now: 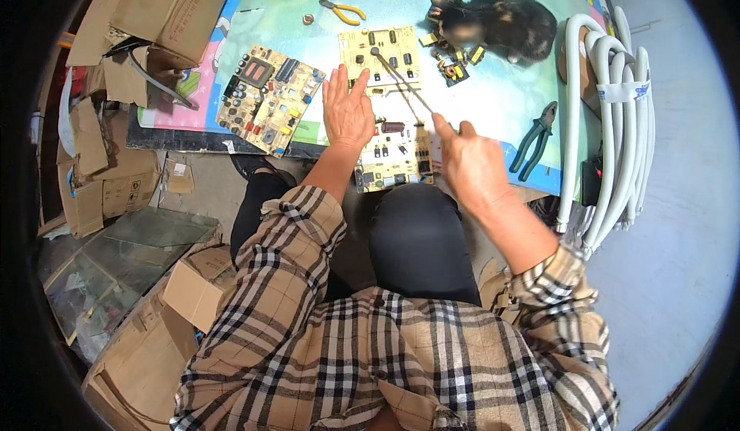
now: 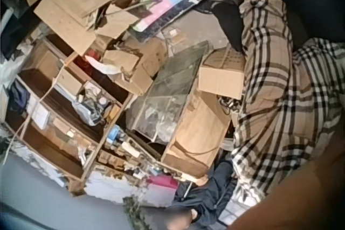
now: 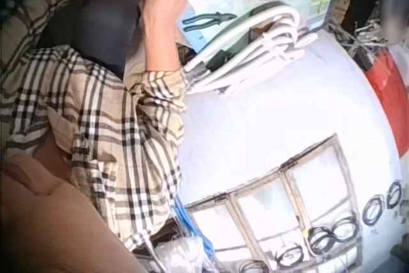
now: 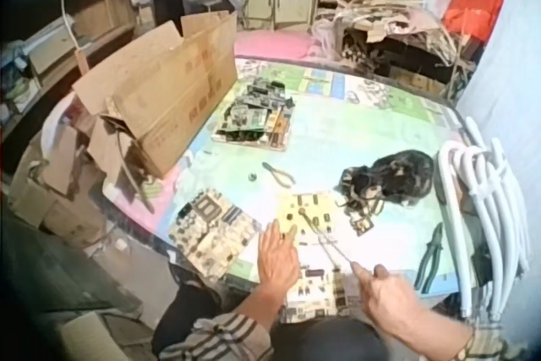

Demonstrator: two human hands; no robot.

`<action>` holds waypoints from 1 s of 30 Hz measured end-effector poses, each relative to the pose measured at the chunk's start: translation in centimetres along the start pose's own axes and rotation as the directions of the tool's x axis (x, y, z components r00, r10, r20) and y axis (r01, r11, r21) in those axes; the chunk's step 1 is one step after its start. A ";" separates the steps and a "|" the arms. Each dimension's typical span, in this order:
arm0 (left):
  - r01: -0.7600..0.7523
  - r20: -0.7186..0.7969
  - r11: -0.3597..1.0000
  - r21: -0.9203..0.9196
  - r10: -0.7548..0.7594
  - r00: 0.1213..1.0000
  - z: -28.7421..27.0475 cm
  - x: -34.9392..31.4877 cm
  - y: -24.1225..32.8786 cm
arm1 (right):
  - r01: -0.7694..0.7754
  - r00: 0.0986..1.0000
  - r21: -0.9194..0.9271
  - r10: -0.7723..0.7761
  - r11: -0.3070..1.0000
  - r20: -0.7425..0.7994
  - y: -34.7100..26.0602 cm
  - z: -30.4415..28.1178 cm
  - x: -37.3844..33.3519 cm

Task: The person sits on the floor and uses a screwdriver and pliers to remove components from several circuit boards. They handle multiple boards, unscrew parts, and place them on the table.

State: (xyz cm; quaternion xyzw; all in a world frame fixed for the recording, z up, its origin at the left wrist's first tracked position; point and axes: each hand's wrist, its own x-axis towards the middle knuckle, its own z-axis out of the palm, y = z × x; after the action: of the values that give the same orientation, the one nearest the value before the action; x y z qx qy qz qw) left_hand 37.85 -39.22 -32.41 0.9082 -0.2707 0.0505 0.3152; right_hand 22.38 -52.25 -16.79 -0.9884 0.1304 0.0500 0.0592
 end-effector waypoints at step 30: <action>-0.019 -0.035 1.000 0.006 0.019 0.999 -0.2 -0.1 0.2 | -0.035 0.992 0.239 0.064 0.970 -0.112 2.2 3.9 -1.4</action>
State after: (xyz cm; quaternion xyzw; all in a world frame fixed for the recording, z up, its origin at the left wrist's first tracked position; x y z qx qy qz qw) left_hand 37.70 -39.18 -32.13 0.9054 -0.2737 0.0701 0.3169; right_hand 20.12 -53.50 -20.69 -0.9720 0.1633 -0.0236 0.1671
